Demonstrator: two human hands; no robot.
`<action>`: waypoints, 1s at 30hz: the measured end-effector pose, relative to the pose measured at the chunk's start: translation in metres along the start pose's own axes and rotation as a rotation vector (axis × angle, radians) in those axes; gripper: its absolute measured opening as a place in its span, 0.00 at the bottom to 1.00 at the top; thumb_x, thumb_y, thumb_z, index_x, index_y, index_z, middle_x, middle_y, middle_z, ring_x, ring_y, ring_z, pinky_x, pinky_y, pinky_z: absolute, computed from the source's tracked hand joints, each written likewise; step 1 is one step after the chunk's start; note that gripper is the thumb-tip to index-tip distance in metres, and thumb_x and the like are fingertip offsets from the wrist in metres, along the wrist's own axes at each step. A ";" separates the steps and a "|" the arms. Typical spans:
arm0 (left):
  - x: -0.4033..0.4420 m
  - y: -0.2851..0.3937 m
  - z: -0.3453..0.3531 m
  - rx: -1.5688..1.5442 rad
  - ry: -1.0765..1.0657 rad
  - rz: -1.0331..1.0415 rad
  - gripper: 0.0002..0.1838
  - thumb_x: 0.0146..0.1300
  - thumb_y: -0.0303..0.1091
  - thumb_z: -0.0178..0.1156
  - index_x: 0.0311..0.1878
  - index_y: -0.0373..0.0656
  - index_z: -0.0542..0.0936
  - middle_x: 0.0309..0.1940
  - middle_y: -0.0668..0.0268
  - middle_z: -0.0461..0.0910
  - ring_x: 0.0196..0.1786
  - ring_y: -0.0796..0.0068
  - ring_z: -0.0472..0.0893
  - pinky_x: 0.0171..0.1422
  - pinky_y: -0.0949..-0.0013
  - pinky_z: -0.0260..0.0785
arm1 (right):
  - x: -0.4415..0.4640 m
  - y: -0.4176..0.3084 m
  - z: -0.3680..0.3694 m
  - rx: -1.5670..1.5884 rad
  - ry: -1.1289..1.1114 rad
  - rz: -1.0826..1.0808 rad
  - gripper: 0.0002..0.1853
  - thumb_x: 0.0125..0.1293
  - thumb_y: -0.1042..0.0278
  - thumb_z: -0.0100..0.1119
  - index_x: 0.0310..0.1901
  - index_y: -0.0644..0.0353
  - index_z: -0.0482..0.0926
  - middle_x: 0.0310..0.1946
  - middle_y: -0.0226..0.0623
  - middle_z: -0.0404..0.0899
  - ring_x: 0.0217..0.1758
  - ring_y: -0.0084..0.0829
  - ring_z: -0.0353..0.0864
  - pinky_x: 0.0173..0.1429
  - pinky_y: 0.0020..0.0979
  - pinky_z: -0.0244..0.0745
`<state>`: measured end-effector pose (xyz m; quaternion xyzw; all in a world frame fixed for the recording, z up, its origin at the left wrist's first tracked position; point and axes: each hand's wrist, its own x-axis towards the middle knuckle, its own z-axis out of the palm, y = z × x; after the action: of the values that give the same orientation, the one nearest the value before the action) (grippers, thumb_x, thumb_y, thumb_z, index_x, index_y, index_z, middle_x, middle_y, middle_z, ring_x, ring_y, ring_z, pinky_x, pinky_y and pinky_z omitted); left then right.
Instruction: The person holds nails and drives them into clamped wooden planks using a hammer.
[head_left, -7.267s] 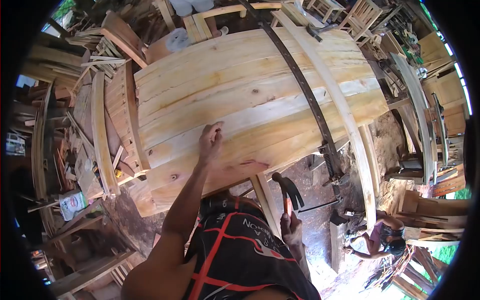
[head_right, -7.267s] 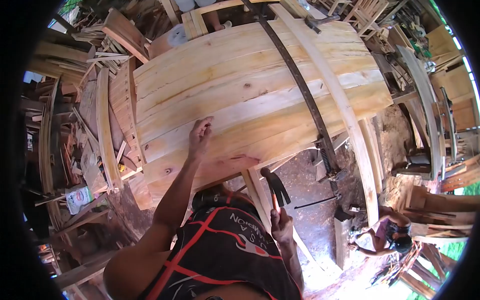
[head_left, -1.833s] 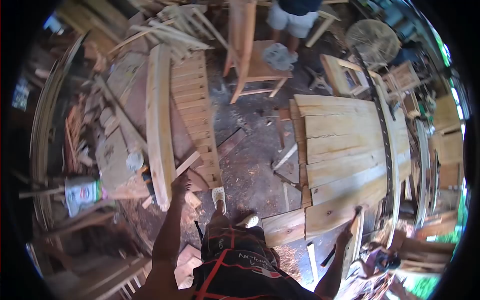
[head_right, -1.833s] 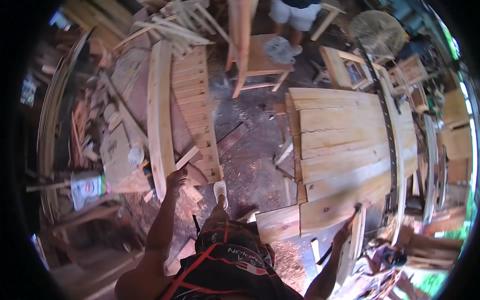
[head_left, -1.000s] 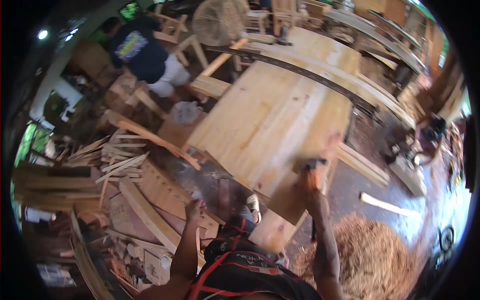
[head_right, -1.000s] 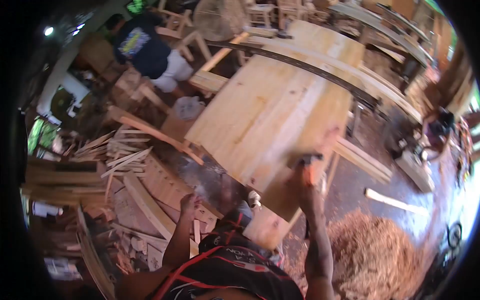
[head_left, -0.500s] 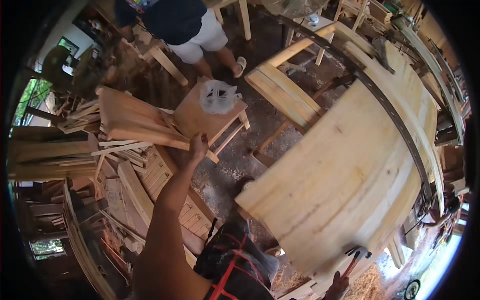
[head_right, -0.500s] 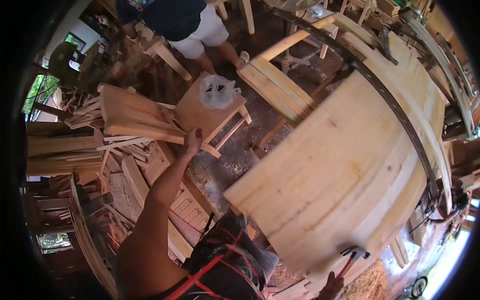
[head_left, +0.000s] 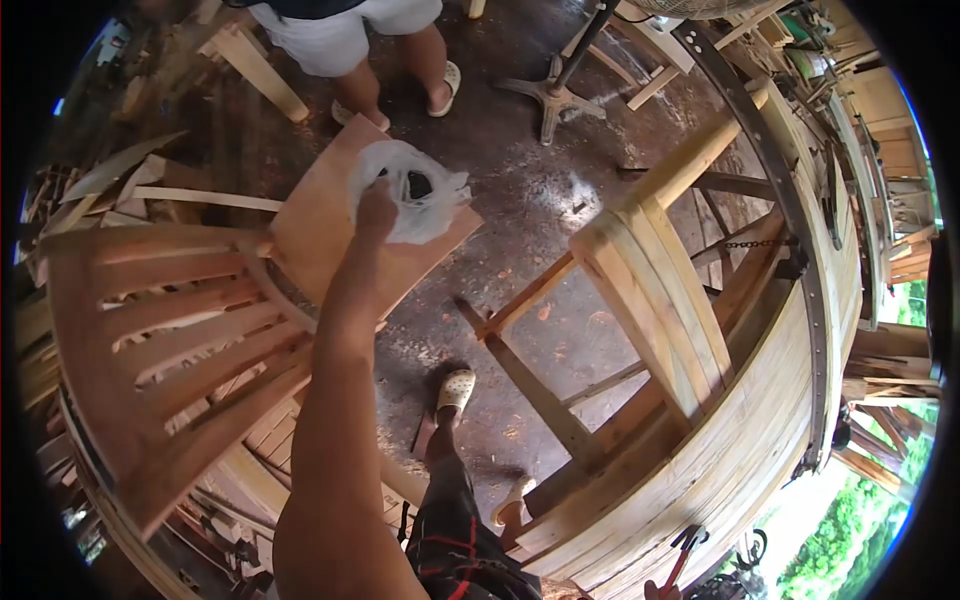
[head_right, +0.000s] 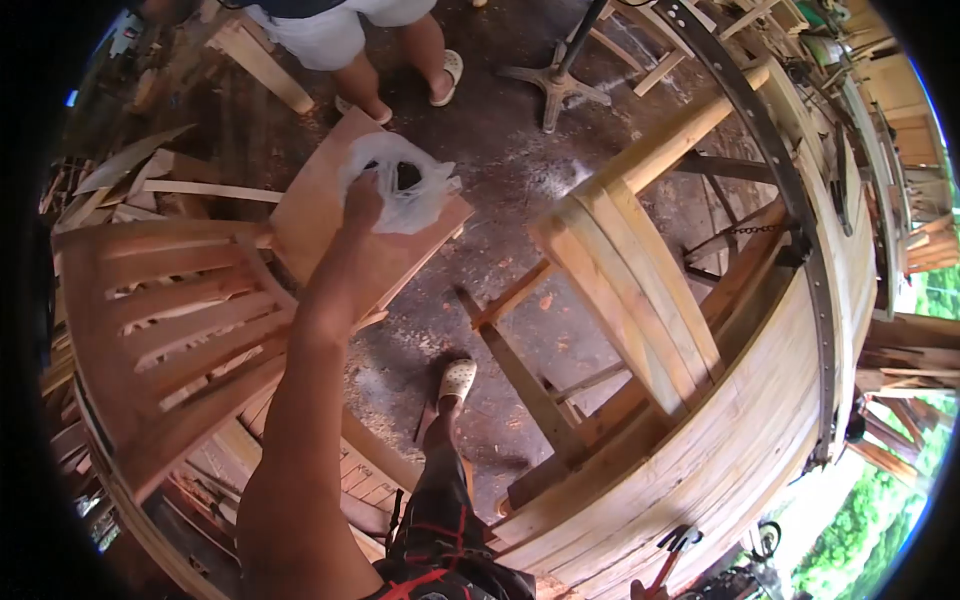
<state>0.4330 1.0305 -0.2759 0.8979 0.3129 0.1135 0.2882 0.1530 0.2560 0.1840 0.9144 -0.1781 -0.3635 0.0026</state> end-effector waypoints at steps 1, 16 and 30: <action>0.013 0.007 -0.015 0.008 -0.100 -0.123 0.18 0.64 0.28 0.51 0.56 0.44 0.78 0.52 0.40 0.78 0.56 0.42 0.78 0.59 0.50 0.72 | 0.000 0.004 0.001 -0.169 0.034 -0.136 0.21 0.75 0.55 0.51 0.29 0.65 0.76 0.19 0.48 0.71 0.24 0.50 0.70 0.29 0.47 0.65; 0.028 -0.025 0.007 0.097 0.076 0.253 0.22 0.66 0.34 0.56 0.62 0.35 0.73 0.58 0.43 0.77 0.64 0.44 0.74 0.69 0.51 0.64 | -0.004 0.013 0.020 -0.546 -0.038 -0.368 0.24 0.59 0.59 0.65 0.55 0.63 0.78 0.25 0.48 0.76 0.32 0.47 0.76 0.37 0.46 0.71; 0.020 0.019 -0.028 0.226 -0.190 0.201 0.18 0.68 0.38 0.59 0.53 0.33 0.78 0.51 0.47 0.82 0.56 0.52 0.81 0.61 0.56 0.71 | -0.013 -0.146 -0.053 0.330 0.003 0.574 0.24 0.65 0.51 0.64 0.42 0.72 0.78 0.30 0.56 0.82 0.34 0.48 0.85 0.37 0.46 0.78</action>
<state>0.4477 1.0436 -0.2412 0.9579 0.2039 0.0206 0.2008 0.2272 0.3898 0.2121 0.8154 -0.4852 -0.3129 -0.0431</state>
